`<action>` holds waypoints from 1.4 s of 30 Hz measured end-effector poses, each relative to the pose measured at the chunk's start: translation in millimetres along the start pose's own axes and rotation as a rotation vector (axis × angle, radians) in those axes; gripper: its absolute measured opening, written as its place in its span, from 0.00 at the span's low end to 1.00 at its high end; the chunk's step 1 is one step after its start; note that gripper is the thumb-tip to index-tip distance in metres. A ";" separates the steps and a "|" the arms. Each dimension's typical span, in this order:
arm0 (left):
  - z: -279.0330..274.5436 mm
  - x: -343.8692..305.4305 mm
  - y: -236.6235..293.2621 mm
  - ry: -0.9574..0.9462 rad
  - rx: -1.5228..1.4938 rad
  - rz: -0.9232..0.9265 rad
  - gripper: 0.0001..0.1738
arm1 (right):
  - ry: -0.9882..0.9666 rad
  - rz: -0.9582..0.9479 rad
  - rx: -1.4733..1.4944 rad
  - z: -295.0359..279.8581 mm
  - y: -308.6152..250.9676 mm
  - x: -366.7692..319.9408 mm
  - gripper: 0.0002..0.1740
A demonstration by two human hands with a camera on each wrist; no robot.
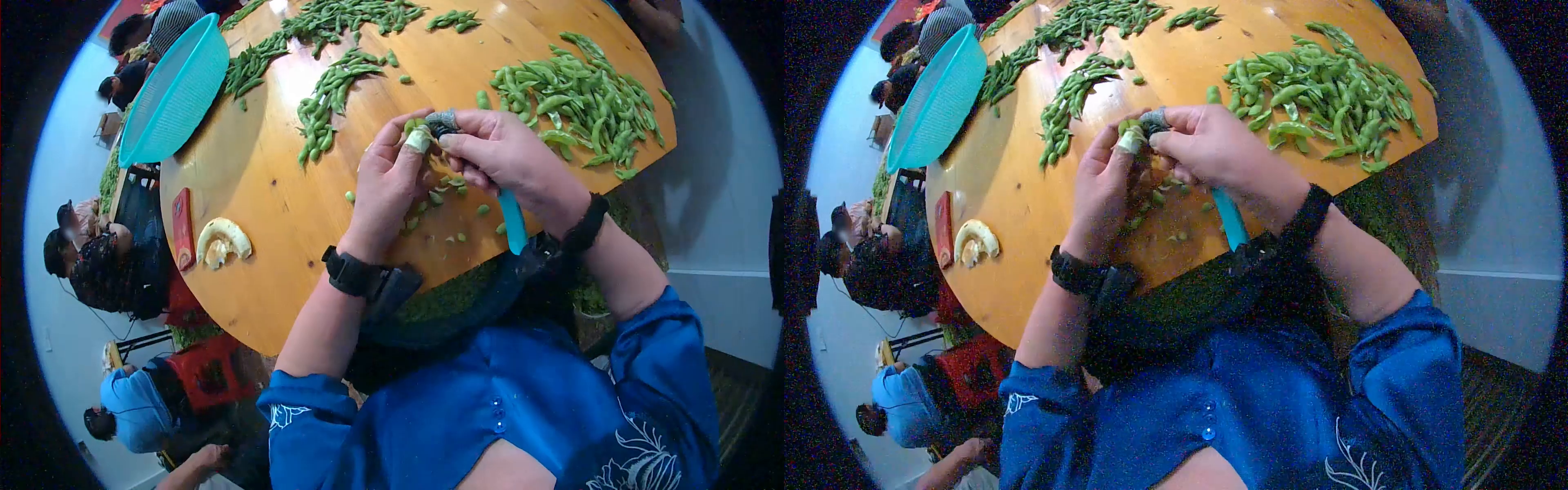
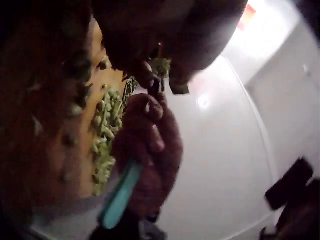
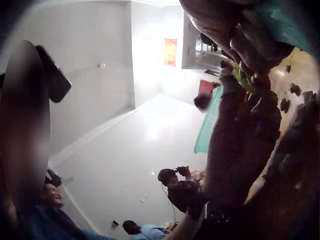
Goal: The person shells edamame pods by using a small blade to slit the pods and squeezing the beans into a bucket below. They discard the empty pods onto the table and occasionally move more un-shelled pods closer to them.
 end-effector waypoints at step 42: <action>69.8 -19.6 20.2 0.132 1.348 0.437 0.09 | 0.101 -0.451 -1.274 -119.0 -6.3 -36.4 0.10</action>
Point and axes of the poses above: each hand's wrist, its own x-axis towards the middle knuckle, its own z-axis out of the palm, y = z × x, the point moved 7 cm from there along x, towards the middle knuckle, and after that the axes turned 7 degrees about -z, right-handed, at the moved point
